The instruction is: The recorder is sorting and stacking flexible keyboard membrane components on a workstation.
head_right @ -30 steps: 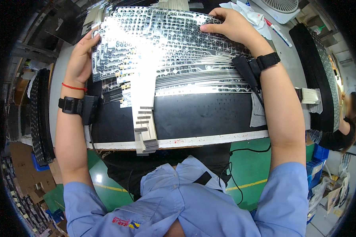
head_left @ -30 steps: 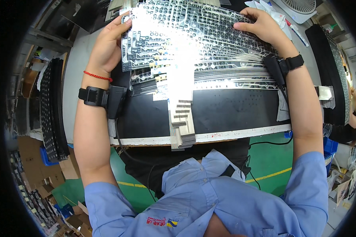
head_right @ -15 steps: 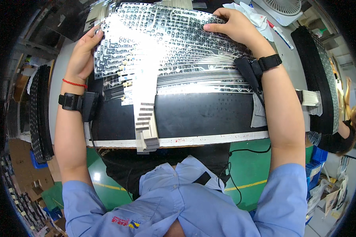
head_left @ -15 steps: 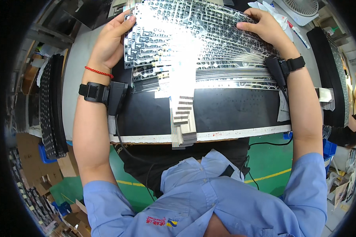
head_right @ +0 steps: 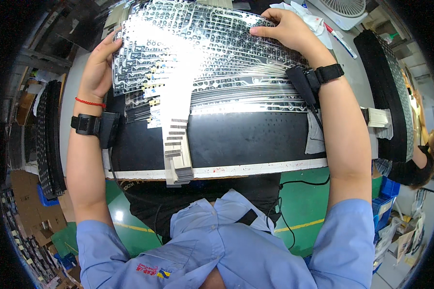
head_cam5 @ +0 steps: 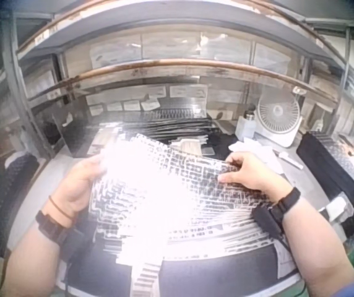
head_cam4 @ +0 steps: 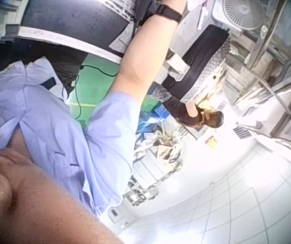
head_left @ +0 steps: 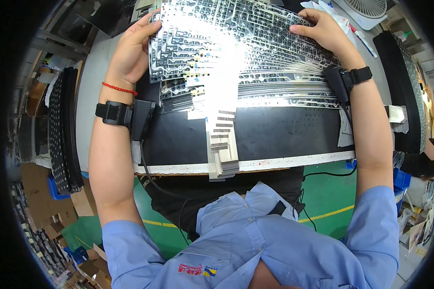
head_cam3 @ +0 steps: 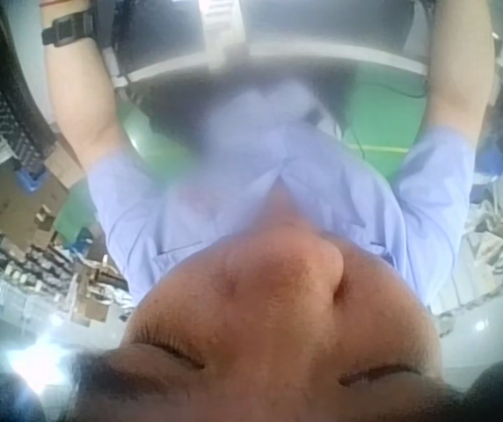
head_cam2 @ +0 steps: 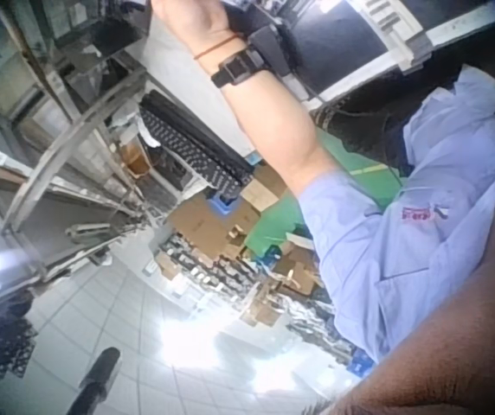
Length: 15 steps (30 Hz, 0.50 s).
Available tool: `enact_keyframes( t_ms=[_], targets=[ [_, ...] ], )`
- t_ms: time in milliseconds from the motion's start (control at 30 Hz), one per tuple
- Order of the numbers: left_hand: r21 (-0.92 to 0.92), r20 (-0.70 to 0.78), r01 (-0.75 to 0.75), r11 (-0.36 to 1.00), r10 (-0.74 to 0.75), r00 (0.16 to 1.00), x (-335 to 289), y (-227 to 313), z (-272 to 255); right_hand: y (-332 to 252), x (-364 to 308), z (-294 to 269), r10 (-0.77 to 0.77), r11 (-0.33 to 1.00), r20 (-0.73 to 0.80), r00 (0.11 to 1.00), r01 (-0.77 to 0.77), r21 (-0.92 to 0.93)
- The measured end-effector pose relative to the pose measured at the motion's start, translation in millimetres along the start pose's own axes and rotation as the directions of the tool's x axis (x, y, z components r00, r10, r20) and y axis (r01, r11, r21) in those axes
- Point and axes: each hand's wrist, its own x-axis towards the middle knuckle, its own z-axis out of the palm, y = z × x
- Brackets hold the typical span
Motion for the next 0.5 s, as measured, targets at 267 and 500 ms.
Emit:
enact_keyframes(
  t_ms=[267, 500],
  targets=[
    [-0.019, -0.017, -0.007, 1.0, 0.006, 1.0, 1.1, 0.7, 2.2, -2.4, -2.6, -2.5, -0.017, 0.999, -0.035, 0.999, 0.019, 0.038],
    [-0.019, -0.151, 0.035, 0.999, -0.038, 0.988, -4.0, 7.6, 14.6, 8.6, 1.2, -12.8, 0.102, 0.933, -0.126, 0.987, -0.051, 0.357]
  ],
)
